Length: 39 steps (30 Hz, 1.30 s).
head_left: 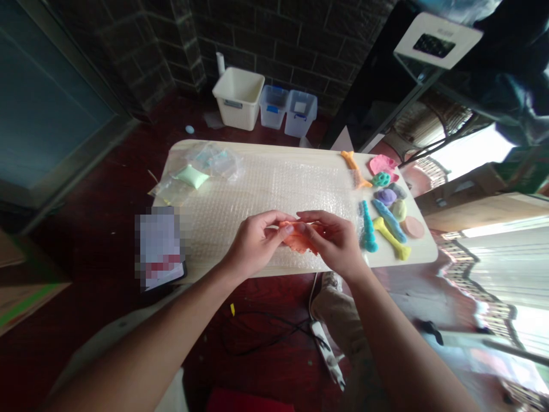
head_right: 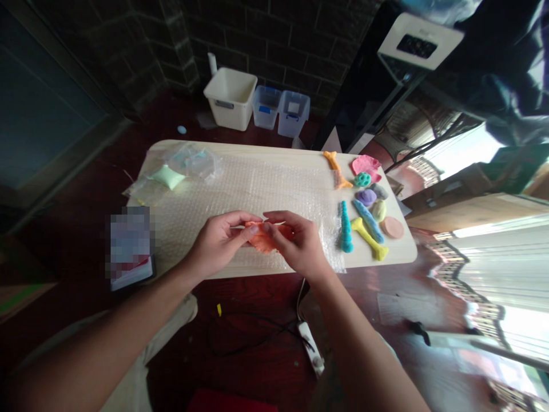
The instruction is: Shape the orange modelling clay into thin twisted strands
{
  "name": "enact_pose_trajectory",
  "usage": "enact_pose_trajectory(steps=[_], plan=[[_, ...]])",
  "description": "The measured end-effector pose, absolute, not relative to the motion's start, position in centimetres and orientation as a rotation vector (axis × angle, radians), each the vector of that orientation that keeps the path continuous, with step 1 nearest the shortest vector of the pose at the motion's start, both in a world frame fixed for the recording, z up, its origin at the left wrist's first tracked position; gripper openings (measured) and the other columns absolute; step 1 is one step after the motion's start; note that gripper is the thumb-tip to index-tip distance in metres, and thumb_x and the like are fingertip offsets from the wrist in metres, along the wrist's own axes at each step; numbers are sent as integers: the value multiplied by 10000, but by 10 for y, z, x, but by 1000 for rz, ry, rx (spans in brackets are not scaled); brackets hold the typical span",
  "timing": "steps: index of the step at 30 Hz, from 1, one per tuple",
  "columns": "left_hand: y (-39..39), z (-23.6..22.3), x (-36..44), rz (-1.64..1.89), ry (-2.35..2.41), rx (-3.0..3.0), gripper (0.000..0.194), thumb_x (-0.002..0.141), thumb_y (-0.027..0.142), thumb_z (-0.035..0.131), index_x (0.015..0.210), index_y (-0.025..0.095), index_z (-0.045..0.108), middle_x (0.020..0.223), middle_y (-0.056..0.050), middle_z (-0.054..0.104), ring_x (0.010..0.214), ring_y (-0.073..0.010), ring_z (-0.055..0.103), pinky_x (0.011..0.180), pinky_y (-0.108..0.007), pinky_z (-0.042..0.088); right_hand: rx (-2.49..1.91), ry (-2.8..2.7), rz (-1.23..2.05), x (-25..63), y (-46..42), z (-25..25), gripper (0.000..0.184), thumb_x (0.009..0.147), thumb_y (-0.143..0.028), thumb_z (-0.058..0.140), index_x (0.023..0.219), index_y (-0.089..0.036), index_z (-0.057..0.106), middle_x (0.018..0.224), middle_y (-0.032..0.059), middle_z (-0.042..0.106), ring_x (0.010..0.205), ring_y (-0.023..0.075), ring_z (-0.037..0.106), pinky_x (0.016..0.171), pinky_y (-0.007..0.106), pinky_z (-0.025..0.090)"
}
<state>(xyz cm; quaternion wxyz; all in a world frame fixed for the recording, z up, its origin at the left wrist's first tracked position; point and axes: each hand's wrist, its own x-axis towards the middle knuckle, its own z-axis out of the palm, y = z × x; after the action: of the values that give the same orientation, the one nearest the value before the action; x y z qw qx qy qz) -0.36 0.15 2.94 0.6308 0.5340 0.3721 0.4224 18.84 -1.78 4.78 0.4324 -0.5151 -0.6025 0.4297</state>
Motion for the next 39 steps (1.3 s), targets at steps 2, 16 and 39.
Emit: enact_pose_trajectory(steps=[2, 16, 39], plan=[[2, 30, -5, 971, 852, 1159, 310, 864, 377, 782, 1048, 132, 739, 1031, -106, 768, 860, -205, 761, 780, -332, 660, -1230, -1626, 981, 189, -18, 50, 226, 931, -326, 727, 1122, -227, 798, 1050, 93, 788, 914, 221, 733, 787, 358, 585], [5, 33, -7, 992, 943, 1225, 256, 790, 285, 828, 981, 128, 761, 966, -103, 792, 843, -204, 759, 775, -306, 620, -1365, -1690, 1133, 204, -15, 51, 312, 921, -392, 738, 1141, -178, 794, 975, 88, 811, 793, 197, 734, 706, 317, 601], [8, 35, -8, 935, 932, 887, 382, 663, 368, 941, 925, 140, 783, 860, -70, 765, 722, -157, 683, 633, -255, 532, -1284, -1314, 1262, 195, -13, 55, 200, 774, -363, 883, 869, -193, 841, 846, 73, 821, 733, 193, 745, 686, 325, 625]])
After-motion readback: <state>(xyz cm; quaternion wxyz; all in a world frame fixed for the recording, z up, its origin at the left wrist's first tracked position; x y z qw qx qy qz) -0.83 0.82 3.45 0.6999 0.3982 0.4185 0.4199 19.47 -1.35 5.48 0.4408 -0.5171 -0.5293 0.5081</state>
